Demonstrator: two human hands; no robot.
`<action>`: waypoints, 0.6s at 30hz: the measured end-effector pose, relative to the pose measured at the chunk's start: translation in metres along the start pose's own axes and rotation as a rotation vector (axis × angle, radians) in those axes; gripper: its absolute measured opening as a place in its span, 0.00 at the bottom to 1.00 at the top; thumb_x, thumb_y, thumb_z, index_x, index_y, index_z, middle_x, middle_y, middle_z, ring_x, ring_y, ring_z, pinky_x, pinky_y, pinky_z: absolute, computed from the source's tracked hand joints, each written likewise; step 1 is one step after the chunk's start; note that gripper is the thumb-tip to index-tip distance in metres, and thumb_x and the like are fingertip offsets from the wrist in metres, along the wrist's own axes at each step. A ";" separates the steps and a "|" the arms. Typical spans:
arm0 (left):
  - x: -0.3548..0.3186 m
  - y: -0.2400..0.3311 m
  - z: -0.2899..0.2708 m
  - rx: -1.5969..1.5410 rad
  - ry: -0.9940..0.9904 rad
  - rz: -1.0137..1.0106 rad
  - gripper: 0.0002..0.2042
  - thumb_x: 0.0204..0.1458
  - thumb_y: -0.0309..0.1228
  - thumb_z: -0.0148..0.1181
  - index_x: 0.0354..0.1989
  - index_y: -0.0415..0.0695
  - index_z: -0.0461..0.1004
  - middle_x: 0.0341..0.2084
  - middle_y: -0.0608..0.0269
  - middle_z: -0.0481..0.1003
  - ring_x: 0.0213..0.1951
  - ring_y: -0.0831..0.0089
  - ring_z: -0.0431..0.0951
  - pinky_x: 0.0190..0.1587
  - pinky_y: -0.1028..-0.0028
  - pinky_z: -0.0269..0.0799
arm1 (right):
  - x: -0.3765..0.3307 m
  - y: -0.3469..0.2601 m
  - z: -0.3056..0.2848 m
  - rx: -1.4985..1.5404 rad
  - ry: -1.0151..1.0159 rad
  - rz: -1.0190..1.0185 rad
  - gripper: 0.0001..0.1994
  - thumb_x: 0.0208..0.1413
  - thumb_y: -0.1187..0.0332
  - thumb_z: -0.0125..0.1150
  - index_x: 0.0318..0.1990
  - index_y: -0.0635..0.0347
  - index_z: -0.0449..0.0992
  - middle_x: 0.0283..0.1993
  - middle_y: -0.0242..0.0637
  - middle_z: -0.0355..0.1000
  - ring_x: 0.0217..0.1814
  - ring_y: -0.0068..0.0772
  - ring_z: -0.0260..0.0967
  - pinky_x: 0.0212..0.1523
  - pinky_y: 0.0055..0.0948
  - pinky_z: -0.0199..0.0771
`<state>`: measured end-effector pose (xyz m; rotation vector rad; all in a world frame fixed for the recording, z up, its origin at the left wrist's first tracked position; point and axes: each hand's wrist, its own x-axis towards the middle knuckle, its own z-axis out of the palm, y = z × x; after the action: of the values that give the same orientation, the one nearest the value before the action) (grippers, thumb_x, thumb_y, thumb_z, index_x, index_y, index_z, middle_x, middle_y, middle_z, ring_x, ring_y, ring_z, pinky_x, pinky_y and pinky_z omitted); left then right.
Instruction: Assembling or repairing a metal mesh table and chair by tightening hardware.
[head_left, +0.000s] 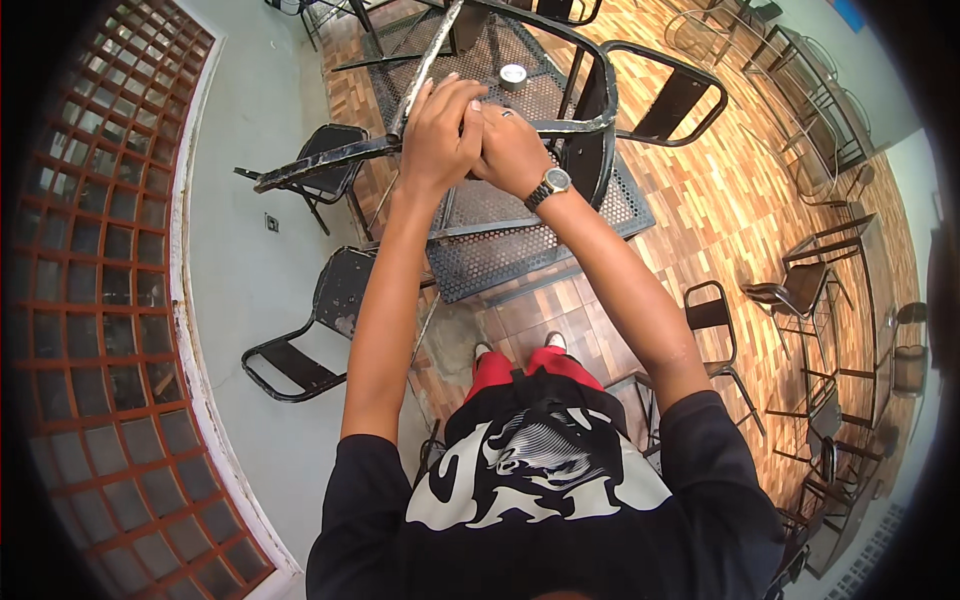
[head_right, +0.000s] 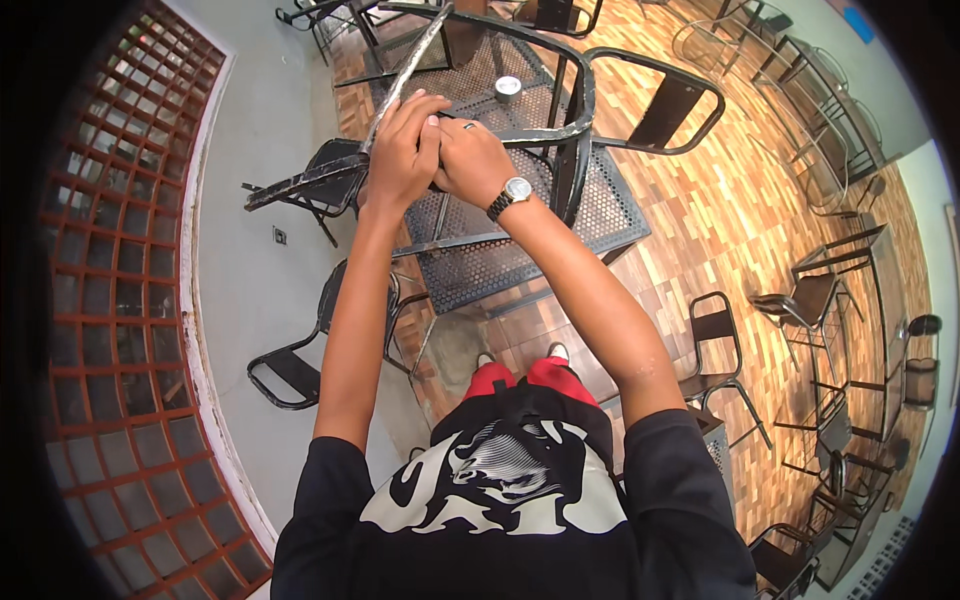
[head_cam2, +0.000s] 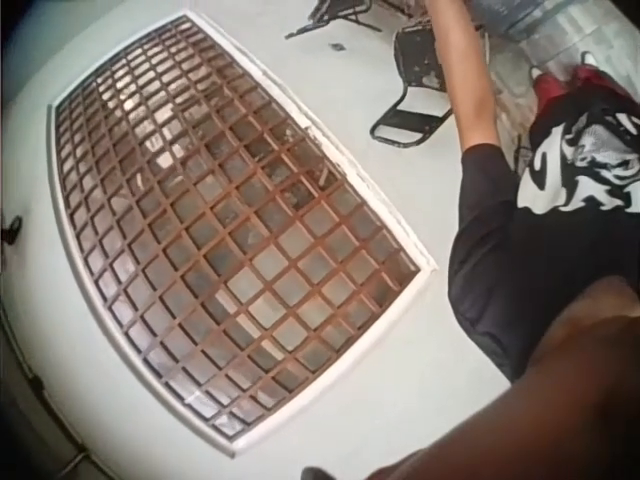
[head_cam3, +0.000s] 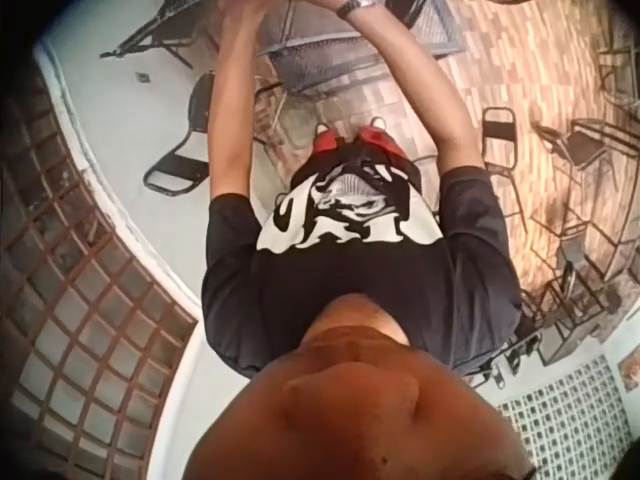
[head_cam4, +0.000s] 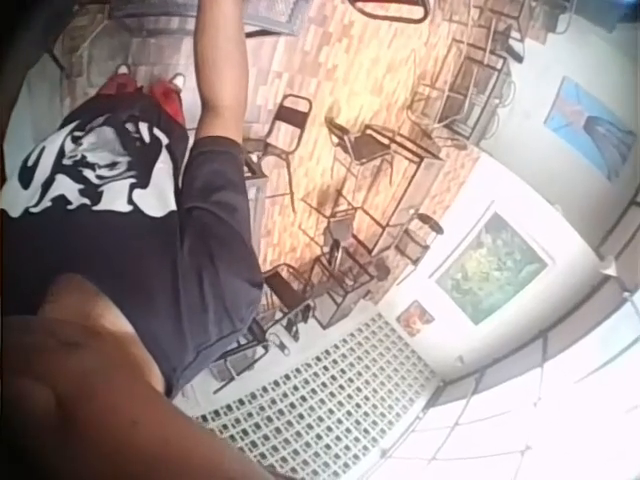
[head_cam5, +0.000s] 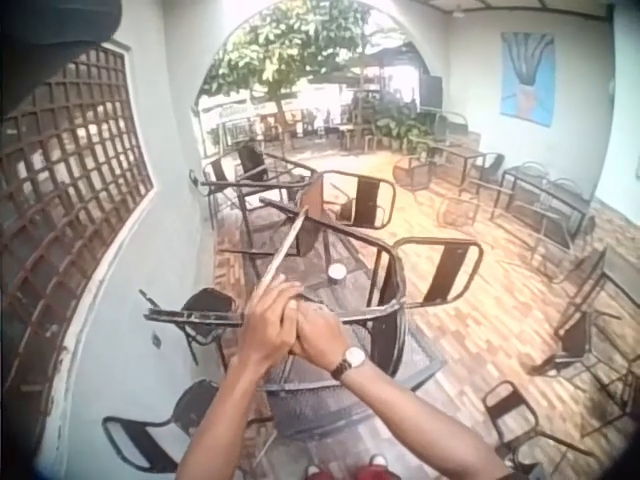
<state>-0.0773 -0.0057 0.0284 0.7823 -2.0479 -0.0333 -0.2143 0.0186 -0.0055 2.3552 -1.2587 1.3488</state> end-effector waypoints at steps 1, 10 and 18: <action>0.002 0.005 0.008 0.023 -0.016 0.007 0.14 0.60 0.31 0.48 0.44 0.40 0.80 0.47 0.53 0.80 0.58 0.50 0.74 0.69 0.51 0.57 | -0.005 0.005 -0.006 0.015 -0.012 0.006 0.11 0.51 0.69 0.61 0.39 0.66 0.76 0.38 0.48 0.75 0.41 0.52 0.74 0.46 0.46 0.75; 0.010 0.050 0.070 -0.044 -0.035 0.004 0.13 0.61 0.32 0.49 0.41 0.40 0.80 0.42 0.52 0.81 0.53 0.50 0.77 0.67 0.50 0.59 | -0.043 0.055 -0.054 0.026 -0.079 0.046 0.12 0.51 0.70 0.62 0.42 0.65 0.77 0.43 0.48 0.75 0.49 0.53 0.72 0.55 0.47 0.71; 0.008 0.091 0.098 -0.045 -0.036 -0.001 0.16 0.62 0.36 0.52 0.51 0.39 0.76 0.49 0.51 0.78 0.55 0.50 0.76 0.66 0.52 0.61 | -0.065 0.093 -0.082 0.132 -0.001 0.093 0.12 0.56 0.72 0.58 0.47 0.65 0.74 0.48 0.48 0.74 0.56 0.54 0.69 0.63 0.48 0.66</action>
<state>-0.2025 0.0362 0.0061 0.7598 -2.0737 -0.0949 -0.3504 0.0389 -0.0317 2.4102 -1.3332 1.5033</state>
